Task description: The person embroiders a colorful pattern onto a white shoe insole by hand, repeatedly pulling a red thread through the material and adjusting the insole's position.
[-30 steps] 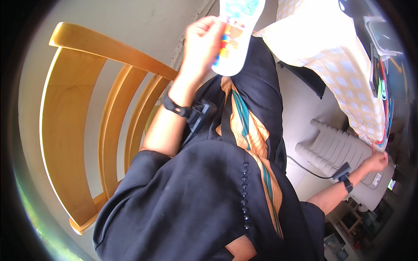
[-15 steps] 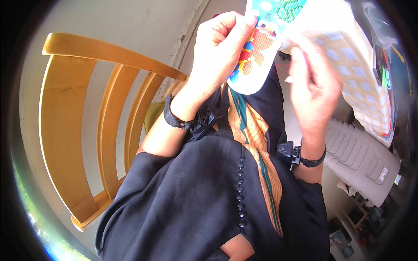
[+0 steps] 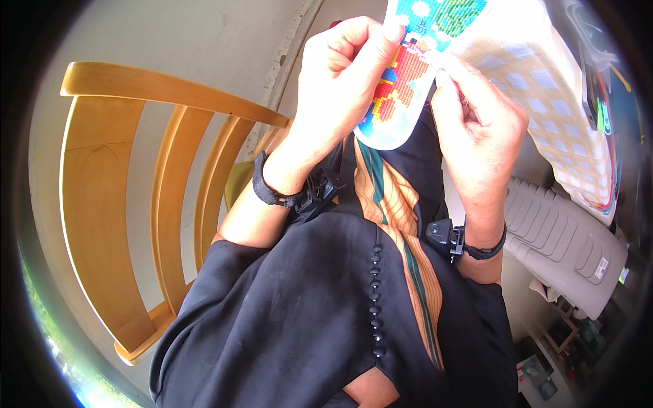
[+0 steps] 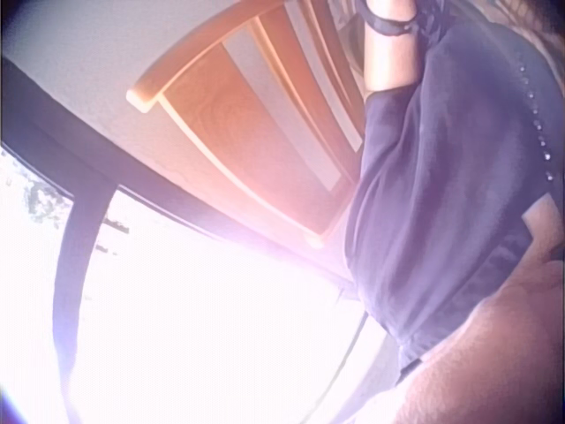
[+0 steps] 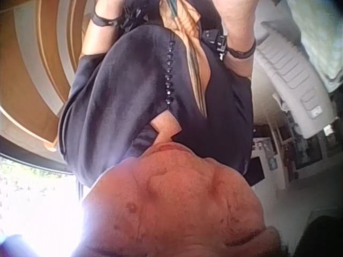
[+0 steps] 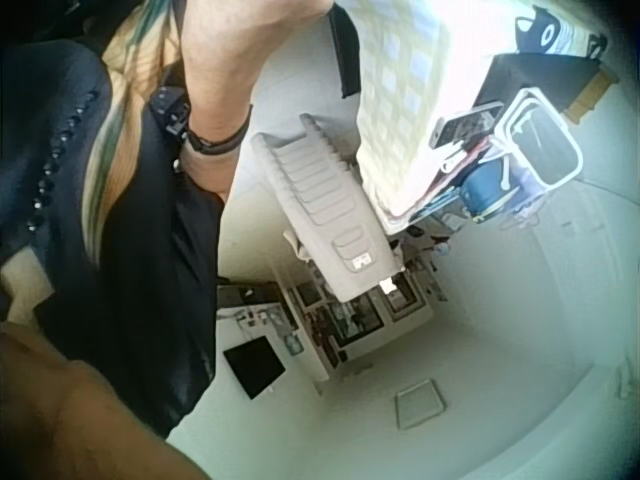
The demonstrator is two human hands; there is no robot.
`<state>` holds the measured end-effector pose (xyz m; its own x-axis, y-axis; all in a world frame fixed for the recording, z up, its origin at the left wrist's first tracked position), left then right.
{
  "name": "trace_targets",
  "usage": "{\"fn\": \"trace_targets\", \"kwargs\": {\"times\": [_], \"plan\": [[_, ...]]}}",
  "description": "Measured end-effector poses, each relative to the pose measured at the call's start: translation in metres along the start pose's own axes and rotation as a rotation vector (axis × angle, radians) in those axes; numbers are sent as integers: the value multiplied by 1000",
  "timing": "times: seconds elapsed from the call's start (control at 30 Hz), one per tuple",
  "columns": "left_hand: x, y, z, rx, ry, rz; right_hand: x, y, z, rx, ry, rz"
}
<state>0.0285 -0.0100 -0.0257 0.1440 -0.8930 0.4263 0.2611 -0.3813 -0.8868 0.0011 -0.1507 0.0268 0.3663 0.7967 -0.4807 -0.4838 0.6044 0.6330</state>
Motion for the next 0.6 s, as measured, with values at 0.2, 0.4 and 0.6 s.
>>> {"fn": "trace_targets", "kwargs": {"times": [0.2, 0.4, 0.6], "plan": [[-1, 0, 0, 46, 2, 85, 1, -2, 1, 3, 15, 36], [8, -18, -3, 600, 24, 656, 3, -4, 1, 58, 6, 66], [16, -18, -6, 775, 113, 783, 13, -10, 5, 175, -31, 169]]}}
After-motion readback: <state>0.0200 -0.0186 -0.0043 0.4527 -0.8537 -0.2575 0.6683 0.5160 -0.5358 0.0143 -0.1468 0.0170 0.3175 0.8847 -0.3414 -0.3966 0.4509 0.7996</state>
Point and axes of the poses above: each hand's wrist, its own z-axis towards the middle knuckle, its own x-axis out of the palm, y = z × x, the point moved 2 cm from there along z, towards the middle knuckle, and after that the axes turned 13 degrees about -y, right-handed, at the moved point
